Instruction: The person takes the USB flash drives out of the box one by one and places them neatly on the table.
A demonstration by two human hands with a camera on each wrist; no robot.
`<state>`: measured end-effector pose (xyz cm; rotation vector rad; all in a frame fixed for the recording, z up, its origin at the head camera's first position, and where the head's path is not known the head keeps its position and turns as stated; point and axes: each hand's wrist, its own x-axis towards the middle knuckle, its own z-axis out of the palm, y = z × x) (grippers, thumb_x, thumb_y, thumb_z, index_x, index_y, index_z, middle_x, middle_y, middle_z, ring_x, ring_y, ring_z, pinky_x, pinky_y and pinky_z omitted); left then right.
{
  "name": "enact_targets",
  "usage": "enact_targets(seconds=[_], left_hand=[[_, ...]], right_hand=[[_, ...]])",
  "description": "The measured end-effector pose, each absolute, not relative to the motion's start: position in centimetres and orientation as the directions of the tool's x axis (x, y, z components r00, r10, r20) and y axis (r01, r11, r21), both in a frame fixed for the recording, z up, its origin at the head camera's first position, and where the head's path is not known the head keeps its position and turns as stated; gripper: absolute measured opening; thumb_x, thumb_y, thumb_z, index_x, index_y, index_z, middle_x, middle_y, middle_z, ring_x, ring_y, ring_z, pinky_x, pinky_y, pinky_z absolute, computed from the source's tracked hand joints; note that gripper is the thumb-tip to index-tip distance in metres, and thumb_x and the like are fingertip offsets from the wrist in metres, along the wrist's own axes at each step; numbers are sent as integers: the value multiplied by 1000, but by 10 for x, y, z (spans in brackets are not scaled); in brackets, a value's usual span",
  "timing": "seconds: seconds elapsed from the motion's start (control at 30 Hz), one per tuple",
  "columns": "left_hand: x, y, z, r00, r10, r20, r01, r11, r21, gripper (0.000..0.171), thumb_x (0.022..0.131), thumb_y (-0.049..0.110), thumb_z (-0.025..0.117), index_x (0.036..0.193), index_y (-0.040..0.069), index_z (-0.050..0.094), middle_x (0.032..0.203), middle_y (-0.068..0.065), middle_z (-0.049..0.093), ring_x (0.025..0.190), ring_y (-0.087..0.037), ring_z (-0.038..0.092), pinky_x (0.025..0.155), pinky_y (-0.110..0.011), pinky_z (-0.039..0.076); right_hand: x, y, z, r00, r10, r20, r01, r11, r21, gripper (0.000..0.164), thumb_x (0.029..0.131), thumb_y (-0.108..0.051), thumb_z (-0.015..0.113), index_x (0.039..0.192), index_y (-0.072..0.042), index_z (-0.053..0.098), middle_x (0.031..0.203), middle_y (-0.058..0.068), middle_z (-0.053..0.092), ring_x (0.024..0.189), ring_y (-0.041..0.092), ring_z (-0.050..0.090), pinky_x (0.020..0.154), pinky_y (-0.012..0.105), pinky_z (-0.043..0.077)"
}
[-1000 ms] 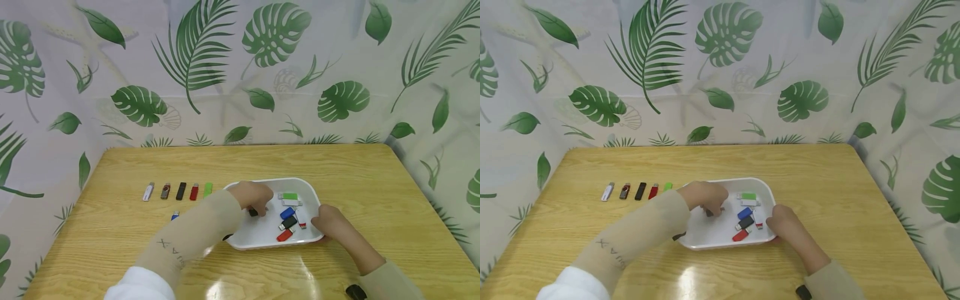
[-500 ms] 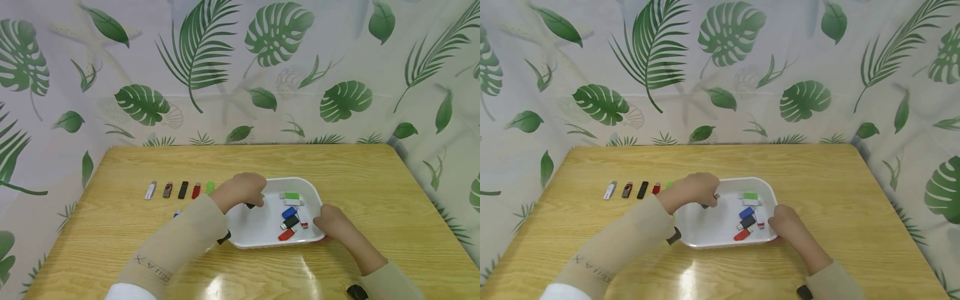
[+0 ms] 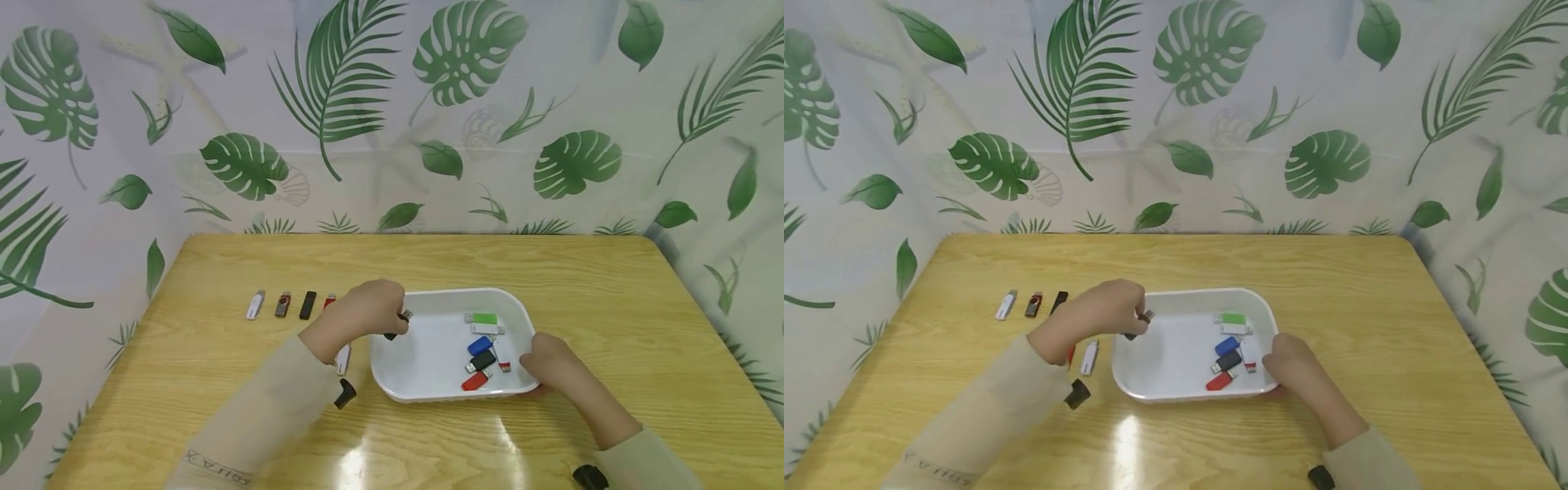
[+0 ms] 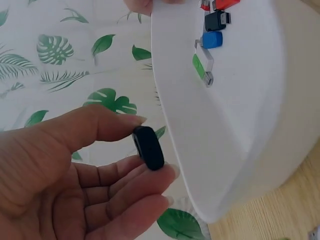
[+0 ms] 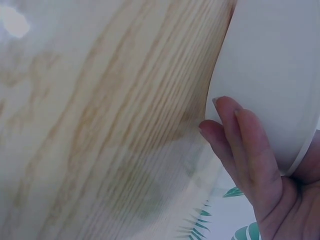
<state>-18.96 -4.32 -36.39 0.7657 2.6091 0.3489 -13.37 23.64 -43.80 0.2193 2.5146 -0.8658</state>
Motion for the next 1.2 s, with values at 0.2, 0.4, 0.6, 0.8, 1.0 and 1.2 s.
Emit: enact_targets(seconds=[0.2,0.4,0.6,0.8,1.0,1.2], left_hand=[[-184,-72,-368,-800,486,-351,355,856,375,46,84,11,65,48,15,36,43,6,28,40,-8,25,42,-22,23],[-177,-102,-367,-852,400,-338,251,878,408,45,80,5,64,47,14,35,43,6,28,40,-8,24,42,-21,22],[-173,-131,-374,-876,344,-337,186,887,422,47,80,6,62,46,16,31,44,8,22,42,-7,16,44,-21,19],[-172,-151,-384,-892,295,-342,144,903,404,51,83,10,63,44,16,31,41,8,24,38,-6,19,44,-20,20],[-175,-167,-395,-902,247,-355,85,906,415,48,84,12,65,46,16,37,40,7,34,37,-7,35,43,-19,27],[-176,-193,-407,-921,186,-341,62,937,344,45,84,16,67,48,16,41,41,4,42,39,-8,36,44,-21,27]], right_hand=[[-136,236,-440,-876,-4,-483,302,776,-553,27,89,1,43,104,23,42,83,25,52,57,22,61,51,31,54],[-136,238,-441,-868,-5,-496,312,772,-554,28,89,0,43,106,23,42,85,25,52,58,22,61,52,31,54],[-134,238,-441,-870,-11,-492,308,769,-561,30,89,0,43,107,23,41,85,26,52,58,22,61,52,32,54],[-134,237,-438,-876,-13,-483,296,776,-557,29,90,-1,43,107,23,42,85,25,53,59,22,61,52,31,54],[-135,238,-436,-879,-12,-476,281,794,-539,29,90,-1,43,106,23,42,84,25,53,59,22,61,52,31,54],[-134,237,-437,-881,-16,-473,279,790,-546,29,90,-1,44,105,23,43,84,24,53,59,21,60,52,31,54]])
